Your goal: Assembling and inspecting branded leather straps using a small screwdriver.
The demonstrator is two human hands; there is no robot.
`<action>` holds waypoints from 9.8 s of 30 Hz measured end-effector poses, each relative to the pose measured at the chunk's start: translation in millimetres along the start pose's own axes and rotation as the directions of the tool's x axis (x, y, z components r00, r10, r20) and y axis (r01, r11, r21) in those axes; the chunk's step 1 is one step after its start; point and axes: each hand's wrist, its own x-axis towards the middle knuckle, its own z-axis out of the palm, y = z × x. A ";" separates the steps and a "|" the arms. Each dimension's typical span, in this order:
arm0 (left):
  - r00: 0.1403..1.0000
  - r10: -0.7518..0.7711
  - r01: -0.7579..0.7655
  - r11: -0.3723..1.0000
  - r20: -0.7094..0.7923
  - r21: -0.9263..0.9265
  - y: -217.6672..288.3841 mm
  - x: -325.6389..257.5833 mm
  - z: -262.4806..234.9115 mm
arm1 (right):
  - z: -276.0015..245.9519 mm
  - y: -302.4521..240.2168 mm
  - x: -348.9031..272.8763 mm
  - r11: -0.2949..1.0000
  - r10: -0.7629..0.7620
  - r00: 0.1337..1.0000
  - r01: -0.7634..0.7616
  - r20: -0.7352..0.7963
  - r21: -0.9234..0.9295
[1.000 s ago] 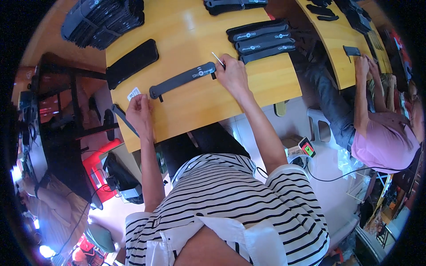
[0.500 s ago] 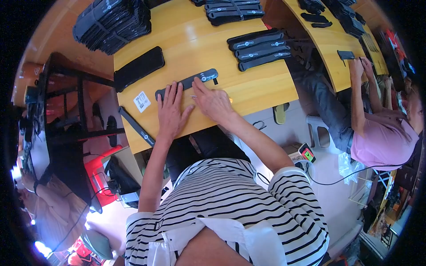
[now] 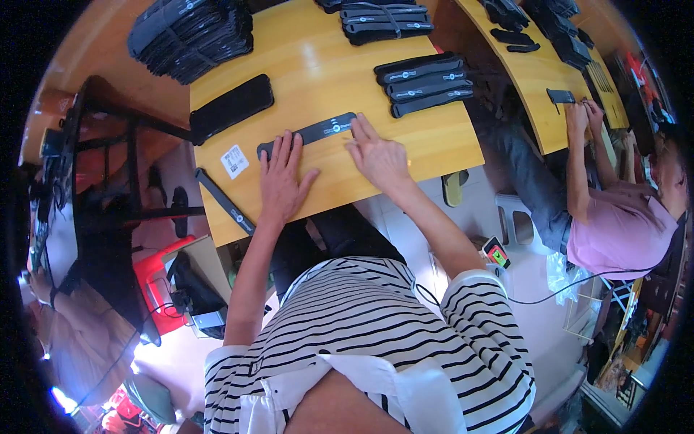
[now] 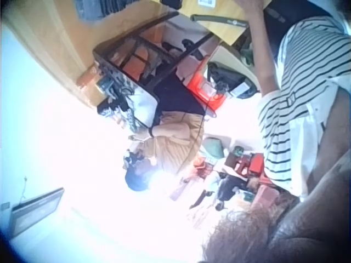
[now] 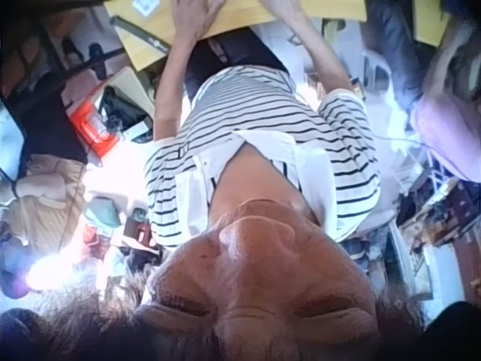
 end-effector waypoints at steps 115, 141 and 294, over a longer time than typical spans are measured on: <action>0.850 -0.511 0.114 -0.057 0.127 -0.992 35.1 -99.5 -89.8 | -80.8 -111.7 -74.6 0.281 -0.217 0.772 -0.537 0.598 0.795; 0.796 -0.601 0.025 -0.081 0.069 -0.996 45.8 -97.7 -87.2 | -66.4 -110.3 -70.2 -0.090 -0.210 0.806 -0.579 0.553 0.810; 0.848 -0.033 0.519 -0.144 0.529 -0.842 45.2 -93.8 -87.7 | -122.6 -36.6 -31.9 0.680 -0.314 0.904 0.427 -0.290 0.596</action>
